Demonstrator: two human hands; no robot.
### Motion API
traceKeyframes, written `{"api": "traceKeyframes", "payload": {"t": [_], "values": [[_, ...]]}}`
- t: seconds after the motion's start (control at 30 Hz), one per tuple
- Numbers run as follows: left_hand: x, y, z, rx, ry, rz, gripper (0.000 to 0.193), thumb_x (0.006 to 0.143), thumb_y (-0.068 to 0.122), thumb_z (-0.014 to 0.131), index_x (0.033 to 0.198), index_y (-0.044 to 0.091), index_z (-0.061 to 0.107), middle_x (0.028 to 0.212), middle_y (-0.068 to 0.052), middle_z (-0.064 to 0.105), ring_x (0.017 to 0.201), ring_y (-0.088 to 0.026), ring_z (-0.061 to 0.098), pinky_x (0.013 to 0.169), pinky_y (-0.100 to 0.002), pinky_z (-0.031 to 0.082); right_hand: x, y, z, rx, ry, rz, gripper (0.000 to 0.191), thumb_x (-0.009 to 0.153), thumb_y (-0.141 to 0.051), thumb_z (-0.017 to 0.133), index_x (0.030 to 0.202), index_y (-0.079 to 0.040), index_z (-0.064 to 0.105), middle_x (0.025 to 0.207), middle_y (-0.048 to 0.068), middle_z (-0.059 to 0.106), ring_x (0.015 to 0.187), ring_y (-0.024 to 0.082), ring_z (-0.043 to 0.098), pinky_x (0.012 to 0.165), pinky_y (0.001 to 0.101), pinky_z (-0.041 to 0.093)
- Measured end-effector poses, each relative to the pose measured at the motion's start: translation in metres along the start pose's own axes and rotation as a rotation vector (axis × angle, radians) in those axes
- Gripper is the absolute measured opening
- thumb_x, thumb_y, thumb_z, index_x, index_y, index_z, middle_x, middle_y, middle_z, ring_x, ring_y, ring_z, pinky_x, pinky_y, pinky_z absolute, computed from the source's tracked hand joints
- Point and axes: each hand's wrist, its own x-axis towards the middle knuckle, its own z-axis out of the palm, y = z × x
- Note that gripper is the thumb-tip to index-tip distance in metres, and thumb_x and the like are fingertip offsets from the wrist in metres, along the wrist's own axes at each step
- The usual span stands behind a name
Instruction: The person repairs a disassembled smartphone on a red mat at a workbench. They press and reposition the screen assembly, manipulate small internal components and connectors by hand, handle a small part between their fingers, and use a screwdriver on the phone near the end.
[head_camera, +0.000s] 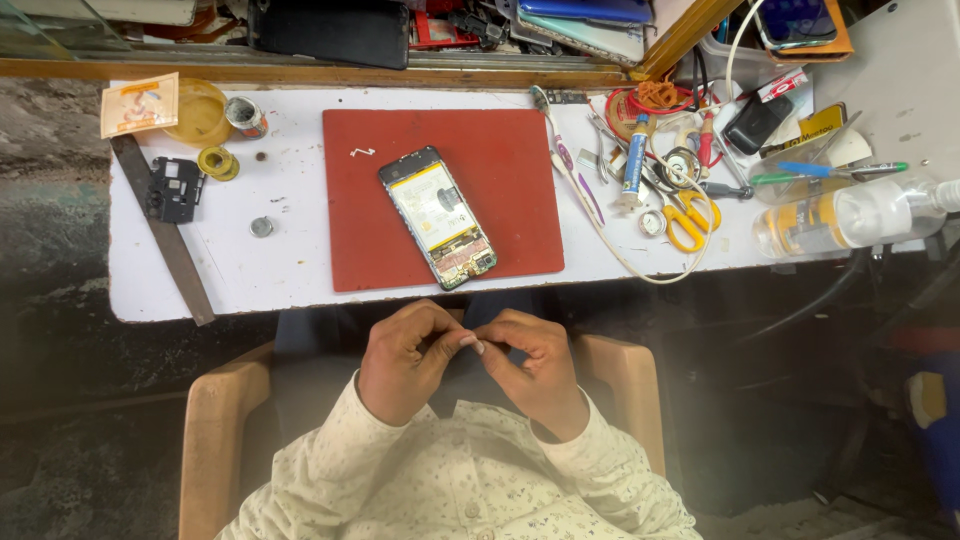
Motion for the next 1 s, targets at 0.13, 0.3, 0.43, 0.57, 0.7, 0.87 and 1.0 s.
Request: {"api": "traceKeyframes", "payload": {"t": [0.13,0.3,0.43,0.57,0.7,0.87,1.0], "values": [[0.018,-0.028,-0.006,-0.098,0.093,-0.288,0.007,0.087,0.004,0.075,0.084,-0.001,0.071,0.07,-0.01,0.066,0.051,-0.019,0.058,0.048,-0.031,0.046,0.017,0.028,0.002,-0.044,0.075,0.014,0.011,0.087,0.003,0.071,0.096,0.003,0.077,0.081,0.007,0.071,0.069,0.011,0.062,0.063,0.0238,0.048],[0.071,-0.084,-0.03,0.268,0.283,0.022,0.025,0.097,0.007,0.074,0.078,-0.001,0.058,0.073,-0.011,0.057,0.058,-0.022,0.053,0.057,-0.032,0.042,0.054,0.088,-0.019,0.146,0.295,0.169,0.012,0.094,0.001,0.071,0.103,0.006,0.076,0.084,0.006,0.069,0.073,0.01,0.06,0.066,0.0233,0.048],[0.113,-0.118,-0.015,0.422,0.219,0.187,0.027,0.082,0.014,0.086,0.076,0.004,0.062,0.088,-0.009,0.065,0.076,-0.029,0.058,0.065,-0.039,0.045,0.081,0.133,-0.022,0.445,0.422,0.319,0.018,0.093,0.001,0.07,0.109,0.007,0.075,0.086,0.009,0.074,0.073,0.012,0.065,0.067,0.0249,0.053],[0.14,-0.132,0.024,0.47,0.158,0.276,0.025,0.079,0.015,0.087,0.09,0.006,0.067,0.117,-0.012,0.063,0.101,-0.032,0.059,0.084,-0.044,0.048,0.094,0.164,-0.042,0.432,0.452,0.276,0.022,0.092,0.003,0.071,0.114,0.006,0.074,0.085,0.011,0.074,0.072,0.013,0.065,0.067,0.0258,0.053],[0.157,-0.14,0.064,0.491,0.158,0.287,0.022,0.081,0.012,0.086,0.092,0.006,0.068,0.127,-0.012,0.063,0.107,-0.033,0.059,0.09,-0.044,0.048,0.096,0.187,-0.078,-0.28,0.631,-0.022,0.024,0.09,0.008,0.073,0.113,0.001,0.074,0.09,0.009,0.072,0.075,0.015,0.065,0.069,0.0267,0.052],[0.149,-0.158,0.098,0.405,0.176,0.217,0.018,0.082,0.005,0.083,0.093,0.005,0.068,0.132,-0.014,0.061,0.111,-0.035,0.059,0.091,-0.042,0.051,0.088,0.216,-0.113,-0.707,0.634,-0.31,0.022,0.088,0.01,0.075,0.108,0.001,0.073,0.097,0.01,0.066,0.083,0.022,0.064,0.071,0.0313,0.051],[0.129,-0.168,0.093,0.382,0.175,0.217,0.017,0.083,0.005,0.082,0.093,0.004,0.068,0.132,-0.014,0.061,0.113,-0.033,0.06,0.091,-0.041,0.053,0.074,0.223,-0.104,-0.769,0.581,-0.319,0.018,0.088,0.009,0.077,0.105,0.002,0.074,0.095,0.009,0.064,0.084,0.023,0.061,0.073,0.0339,0.05]]}}
